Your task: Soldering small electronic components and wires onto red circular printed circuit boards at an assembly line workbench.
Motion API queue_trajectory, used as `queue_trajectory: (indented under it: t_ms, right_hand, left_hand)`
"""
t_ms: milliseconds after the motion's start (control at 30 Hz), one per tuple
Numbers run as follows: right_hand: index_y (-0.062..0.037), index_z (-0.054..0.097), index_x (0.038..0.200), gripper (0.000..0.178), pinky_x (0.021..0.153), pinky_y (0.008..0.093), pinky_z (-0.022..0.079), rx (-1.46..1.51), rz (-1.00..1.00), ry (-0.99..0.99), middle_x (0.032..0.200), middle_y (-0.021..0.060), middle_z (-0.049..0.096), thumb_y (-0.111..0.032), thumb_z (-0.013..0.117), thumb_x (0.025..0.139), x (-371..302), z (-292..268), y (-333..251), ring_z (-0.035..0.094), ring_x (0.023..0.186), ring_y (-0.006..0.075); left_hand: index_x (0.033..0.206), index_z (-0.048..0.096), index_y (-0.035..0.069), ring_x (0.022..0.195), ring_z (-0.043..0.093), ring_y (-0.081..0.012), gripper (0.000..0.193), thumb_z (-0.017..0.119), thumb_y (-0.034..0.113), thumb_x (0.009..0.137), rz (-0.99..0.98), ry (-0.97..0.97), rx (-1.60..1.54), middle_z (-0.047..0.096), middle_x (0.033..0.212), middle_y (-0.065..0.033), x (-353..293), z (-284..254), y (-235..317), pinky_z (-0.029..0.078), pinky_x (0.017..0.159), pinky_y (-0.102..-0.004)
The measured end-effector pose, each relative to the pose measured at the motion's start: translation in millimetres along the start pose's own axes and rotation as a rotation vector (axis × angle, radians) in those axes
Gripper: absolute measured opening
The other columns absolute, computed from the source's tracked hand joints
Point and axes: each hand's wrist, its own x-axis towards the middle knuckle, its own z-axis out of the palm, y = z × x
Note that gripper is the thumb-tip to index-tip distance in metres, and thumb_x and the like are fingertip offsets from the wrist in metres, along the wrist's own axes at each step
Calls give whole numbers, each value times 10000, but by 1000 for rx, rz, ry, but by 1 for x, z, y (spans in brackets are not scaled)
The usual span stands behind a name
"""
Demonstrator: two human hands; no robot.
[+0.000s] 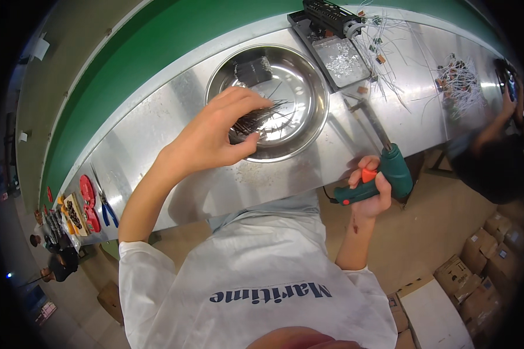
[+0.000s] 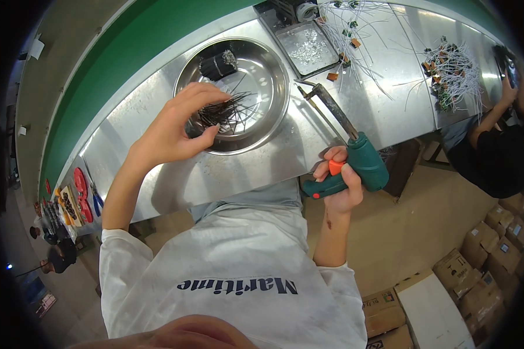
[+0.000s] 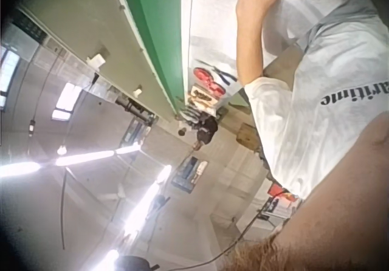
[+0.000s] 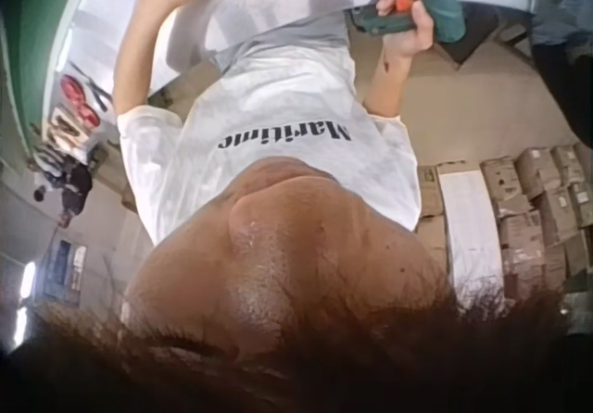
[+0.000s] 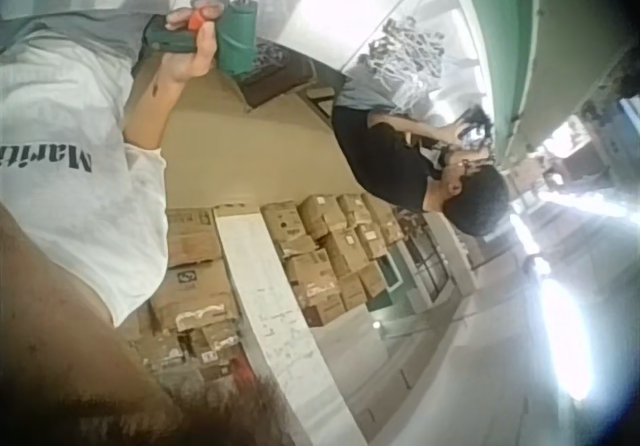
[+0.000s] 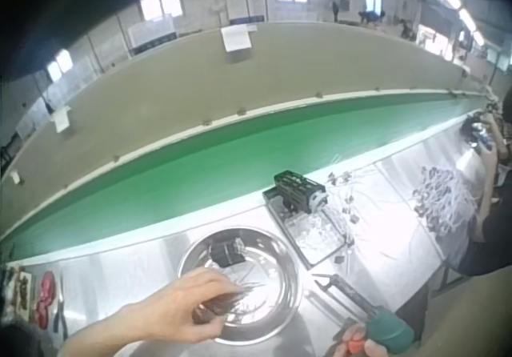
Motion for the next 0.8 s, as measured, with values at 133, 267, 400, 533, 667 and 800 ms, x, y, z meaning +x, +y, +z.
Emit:
queue_trajectory:
  t_ms: [133, 267, 400, 533, 667, 800]
  right_hand:
    - [21, 496, 1029, 309, 508, 279, 447, 3, 2, 7, 970, 171, 544, -229, 490, 849, 1, 0, 1, 577, 589, 214]
    - [25, 496, 1021, 306, 500, 281, 447, 13, 2, -11, 972, 176, 543, -228, 489, 848, 2, 0, 1, 582, 588, 215]
    - [27, 500, 1010, 303, 503, 279, 450, 21, 9, -33, 978, 181, 547, -230, 491, 848, 3, 0, 1, 596, 598, 224]
    - [25, 509, 998, 299, 511, 281, 452, 22, 19, -57, 981, 186, 550, -232, 498, 845, 2, -1, 3, 605, 602, 229]
    - [25, 515, 993, 292, 514, 294, 456, 30, 35, -46, 980, 192, 553, -223, 502, 838, 0, 0, 5, 609, 604, 235]
    - [28, 522, 989, 284, 530, 304, 467, 23, 36, -65, 982, 204, 553, -205, 500, 828, 0, -1, 4, 610, 606, 244]
  left_hand:
    - [1081, 616, 35, 957, 585, -303, 281, 636, 86, 805, 3, 131, 143, 593, 1066, -131, 7, 6, -3, 502, 808, -380]
    - [989, 639, 33, 876, 605, -298, 182, 630, 116, 827, -183, 94, 236, 601, 987, -112, 19, 14, 3, 513, 751, -389]
    - [880, 645, 41, 786, 619, -307, 119, 608, 151, 854, -178, 69, 415, 597, 866, -98, 32, 24, 1, 517, 679, -413]
    - [809, 619, 36, 741, 625, -322, 103, 593, 128, 848, -169, 17, 575, 590, 820, -117, 42, 28, -10, 519, 643, -425]
    - [769, 593, 26, 734, 626, -325, 111, 591, 113, 837, -119, -15, 629, 583, 814, -125, 48, 28, -9, 520, 632, -417]
    - [789, 587, 19, 736, 625, -311, 99, 591, 108, 832, -88, -24, 610, 581, 812, -119, 44, 24, 9, 518, 623, -403]
